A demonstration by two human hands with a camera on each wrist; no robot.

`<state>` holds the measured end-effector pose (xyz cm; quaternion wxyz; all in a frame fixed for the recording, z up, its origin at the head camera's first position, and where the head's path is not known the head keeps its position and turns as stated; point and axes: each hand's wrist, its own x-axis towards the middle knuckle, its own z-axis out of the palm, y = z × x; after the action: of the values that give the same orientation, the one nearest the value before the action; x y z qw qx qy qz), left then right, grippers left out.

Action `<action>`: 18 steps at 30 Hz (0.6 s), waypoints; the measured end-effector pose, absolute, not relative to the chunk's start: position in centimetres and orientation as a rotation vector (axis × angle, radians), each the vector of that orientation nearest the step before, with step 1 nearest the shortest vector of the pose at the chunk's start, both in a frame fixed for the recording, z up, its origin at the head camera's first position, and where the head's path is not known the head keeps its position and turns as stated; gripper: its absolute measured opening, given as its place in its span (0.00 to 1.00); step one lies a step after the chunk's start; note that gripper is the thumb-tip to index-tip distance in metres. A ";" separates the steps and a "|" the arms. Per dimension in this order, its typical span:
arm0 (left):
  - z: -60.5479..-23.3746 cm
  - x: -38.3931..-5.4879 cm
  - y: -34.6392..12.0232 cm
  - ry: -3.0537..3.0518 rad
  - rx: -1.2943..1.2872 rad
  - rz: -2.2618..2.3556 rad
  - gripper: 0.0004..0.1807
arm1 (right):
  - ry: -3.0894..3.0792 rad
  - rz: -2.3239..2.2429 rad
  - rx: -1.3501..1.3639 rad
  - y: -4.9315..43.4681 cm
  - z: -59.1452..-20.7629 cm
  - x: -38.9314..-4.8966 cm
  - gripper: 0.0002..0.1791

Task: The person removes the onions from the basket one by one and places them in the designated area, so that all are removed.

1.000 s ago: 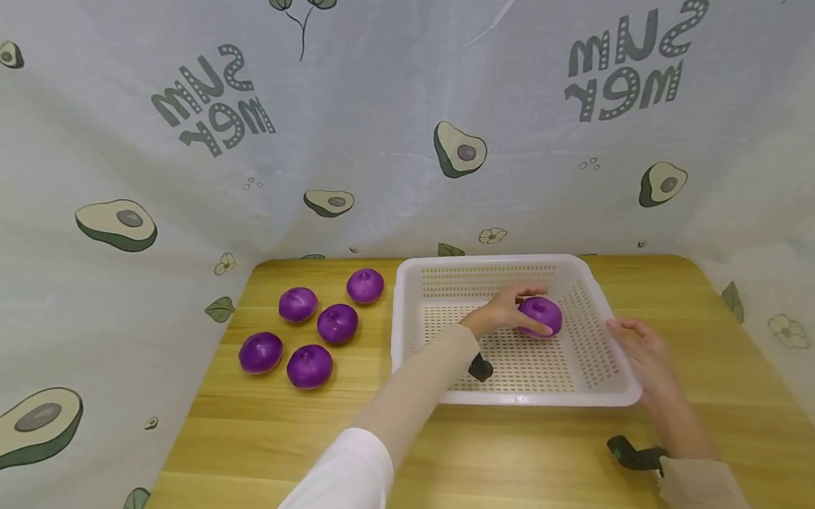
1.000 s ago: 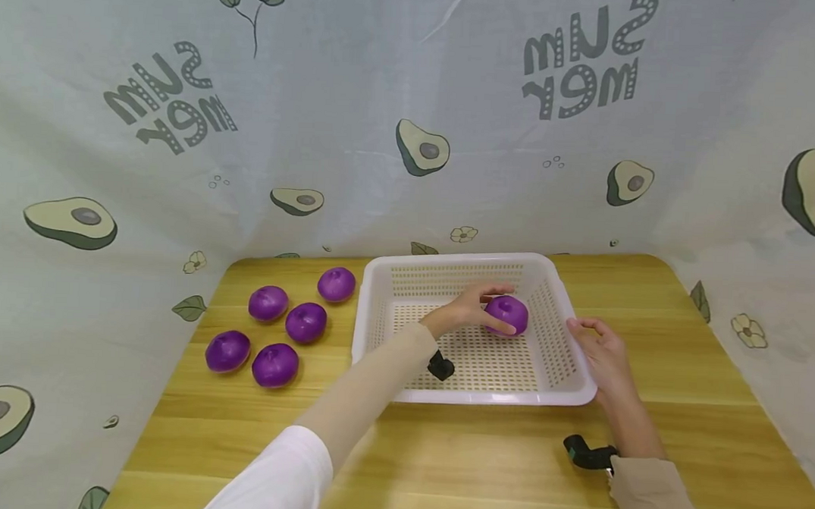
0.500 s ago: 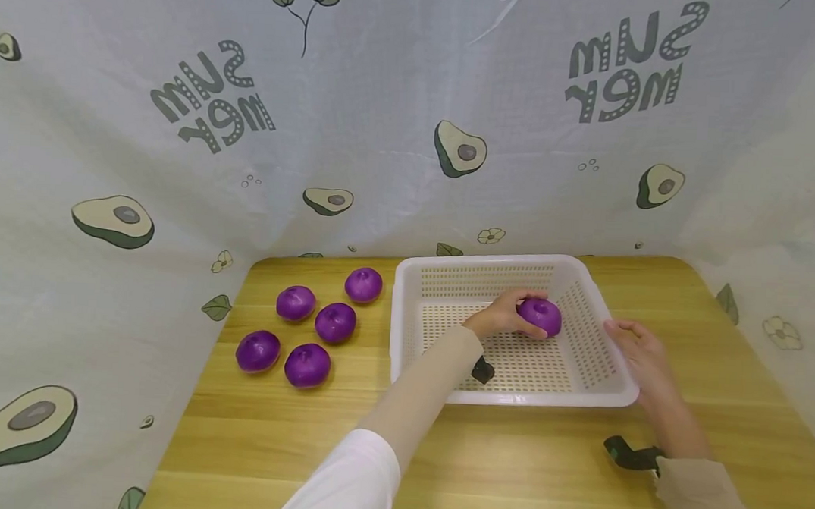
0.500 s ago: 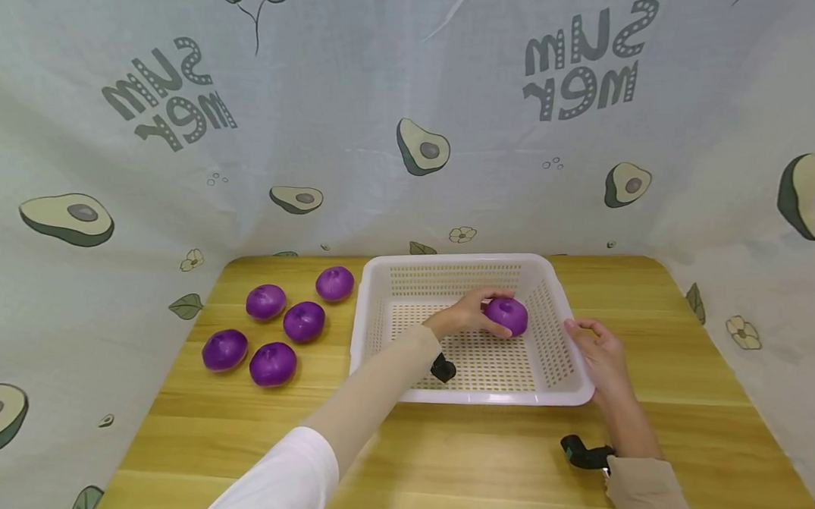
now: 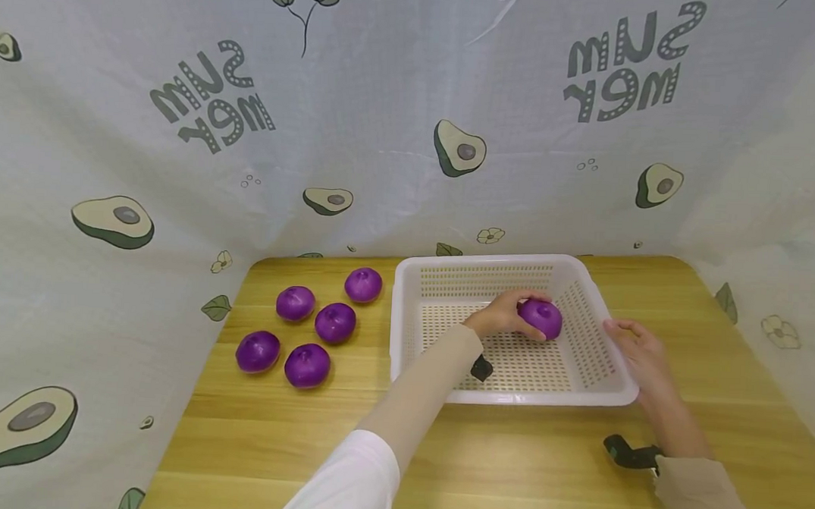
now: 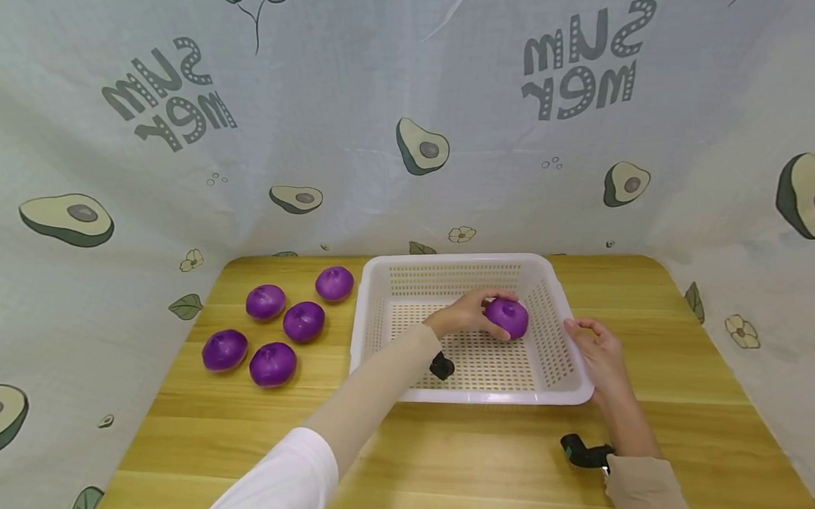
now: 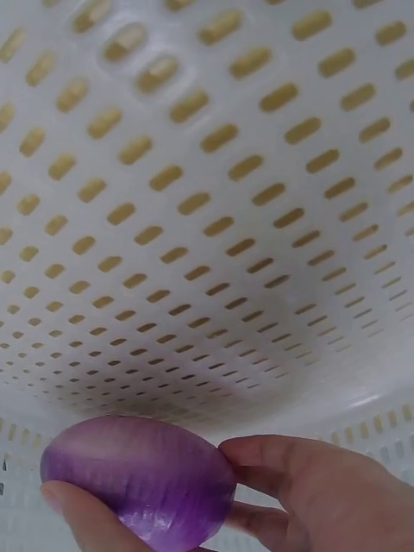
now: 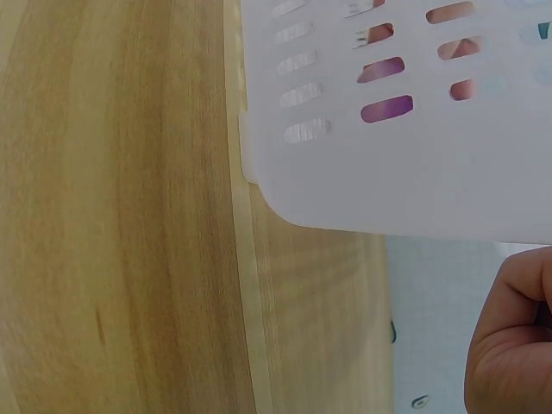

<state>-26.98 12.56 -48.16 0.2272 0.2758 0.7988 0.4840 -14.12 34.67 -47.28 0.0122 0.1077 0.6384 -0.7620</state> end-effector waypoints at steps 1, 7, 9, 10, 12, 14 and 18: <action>-48.0 -27.0 12.5 2.189 0.767 1.336 0.40 | 1.995 -2.370 0.335 34.7 -47.3 -14.1 0.06; -47.3 -26.9 12.3 2.158 0.816 1.339 0.39 | 2.046 -2.329 0.329 34.6 -47.3 -14.1 0.09; -47.1 -26.9 12.3 2.151 0.819 1.342 0.39 | 2.038 -2.332 0.332 34.5 -47.3 -14.0 0.10; -47.0 -26.9 12.3 2.146 0.819 1.346 0.39 | 2.029 -2.339 0.329 34.5 -47.3 -14.0 0.10; -46.7 -26.8 12.3 2.135 0.820 1.353 0.40 | 2.004 -2.361 0.323 34.5 -47.3 -14.0 0.09; -46.3 -26.8 12.2 2.119 0.832 1.363 0.40 | 1.977 -2.387 0.315 34.5 -47.4 -14.0 0.08; -45.4 -26.7 11.6 2.100 0.870 1.369 0.40 | 1.941 -2.425 0.310 34.5 -47.4 -14.0 0.04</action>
<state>-26.65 11.62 -45.35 0.2417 0.3181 0.7679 0.5007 -13.96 34.54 -47.41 0.0101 0.0992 0.6219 -0.7767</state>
